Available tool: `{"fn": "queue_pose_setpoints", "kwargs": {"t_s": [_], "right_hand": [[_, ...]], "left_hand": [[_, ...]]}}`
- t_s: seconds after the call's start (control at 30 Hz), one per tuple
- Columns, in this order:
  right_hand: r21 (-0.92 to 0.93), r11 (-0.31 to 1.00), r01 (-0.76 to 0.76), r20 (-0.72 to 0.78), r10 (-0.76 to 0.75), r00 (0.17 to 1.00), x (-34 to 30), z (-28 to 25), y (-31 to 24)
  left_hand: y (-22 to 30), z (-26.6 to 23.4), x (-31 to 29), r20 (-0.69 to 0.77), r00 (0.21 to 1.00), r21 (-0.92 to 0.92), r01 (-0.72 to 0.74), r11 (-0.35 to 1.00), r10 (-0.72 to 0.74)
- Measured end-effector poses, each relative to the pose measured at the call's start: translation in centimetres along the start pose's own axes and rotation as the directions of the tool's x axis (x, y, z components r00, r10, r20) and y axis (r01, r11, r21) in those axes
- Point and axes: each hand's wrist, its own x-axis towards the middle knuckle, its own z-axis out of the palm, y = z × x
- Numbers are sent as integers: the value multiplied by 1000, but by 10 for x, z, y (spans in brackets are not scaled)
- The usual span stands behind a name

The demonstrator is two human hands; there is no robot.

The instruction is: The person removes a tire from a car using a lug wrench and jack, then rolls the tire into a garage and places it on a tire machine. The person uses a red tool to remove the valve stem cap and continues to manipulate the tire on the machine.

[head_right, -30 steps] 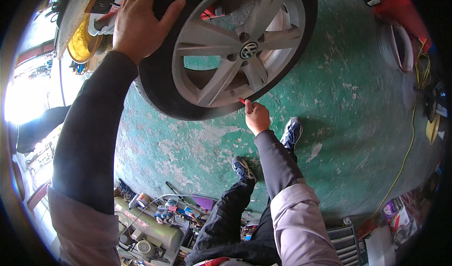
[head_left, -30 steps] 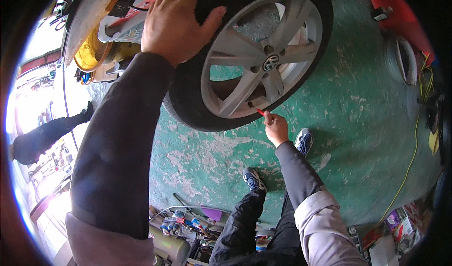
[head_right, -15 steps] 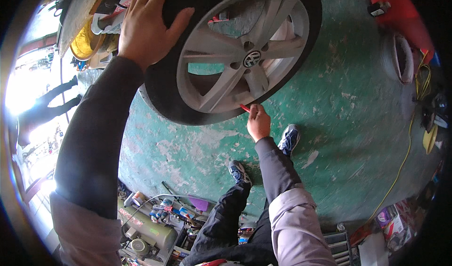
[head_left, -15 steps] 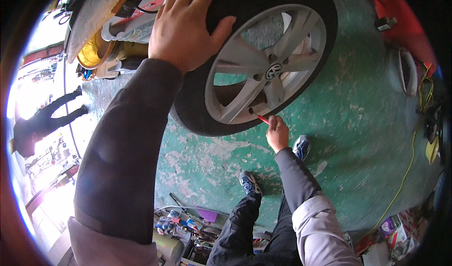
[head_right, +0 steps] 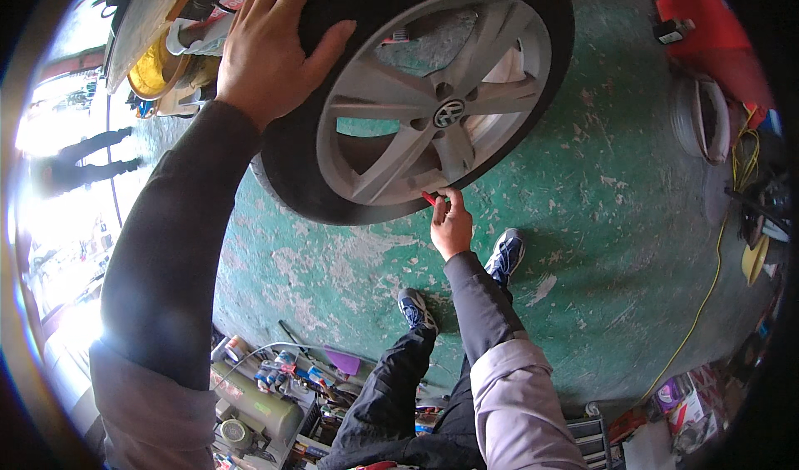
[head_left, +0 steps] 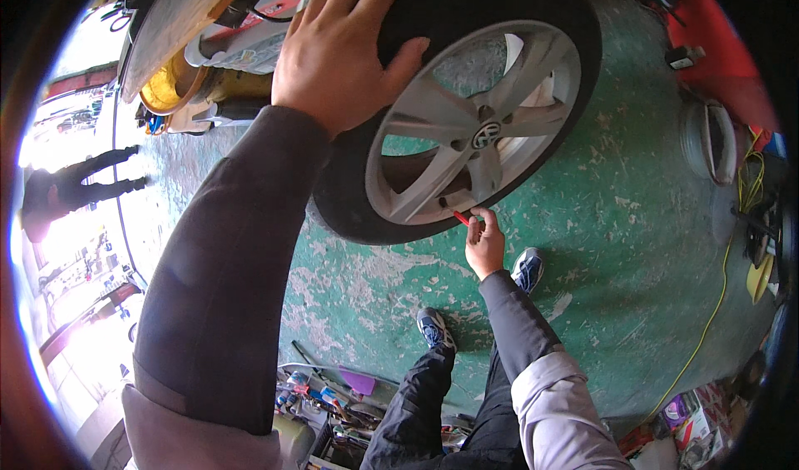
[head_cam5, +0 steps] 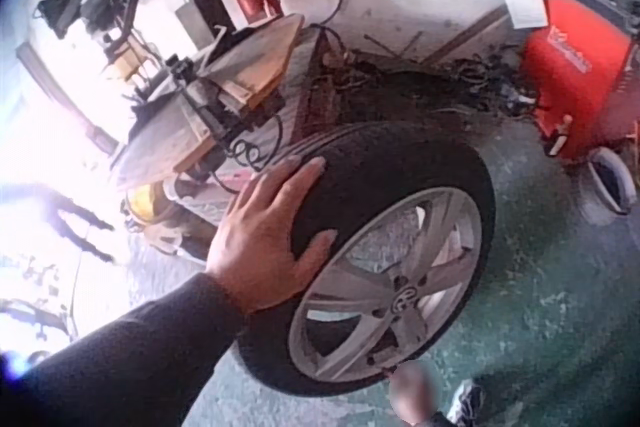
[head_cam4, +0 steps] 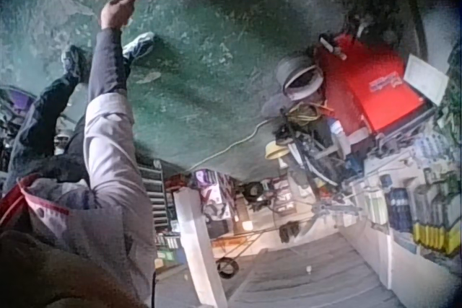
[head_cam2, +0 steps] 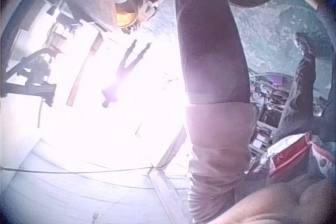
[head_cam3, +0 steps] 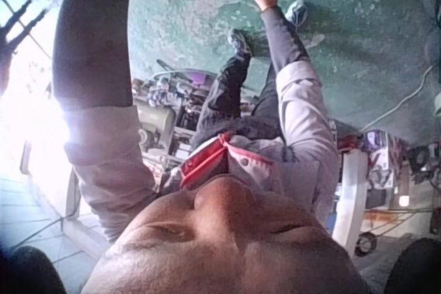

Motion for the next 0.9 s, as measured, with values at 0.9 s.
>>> {"fn": "queue_pose_setpoints", "kwargs": {"t_s": [0.9], "right_hand": [[243,570,-785,666,491,562,36,-30,3]], "left_hand": [[0,-1,2,-10,1000,-2,-11,1000,11]]}}
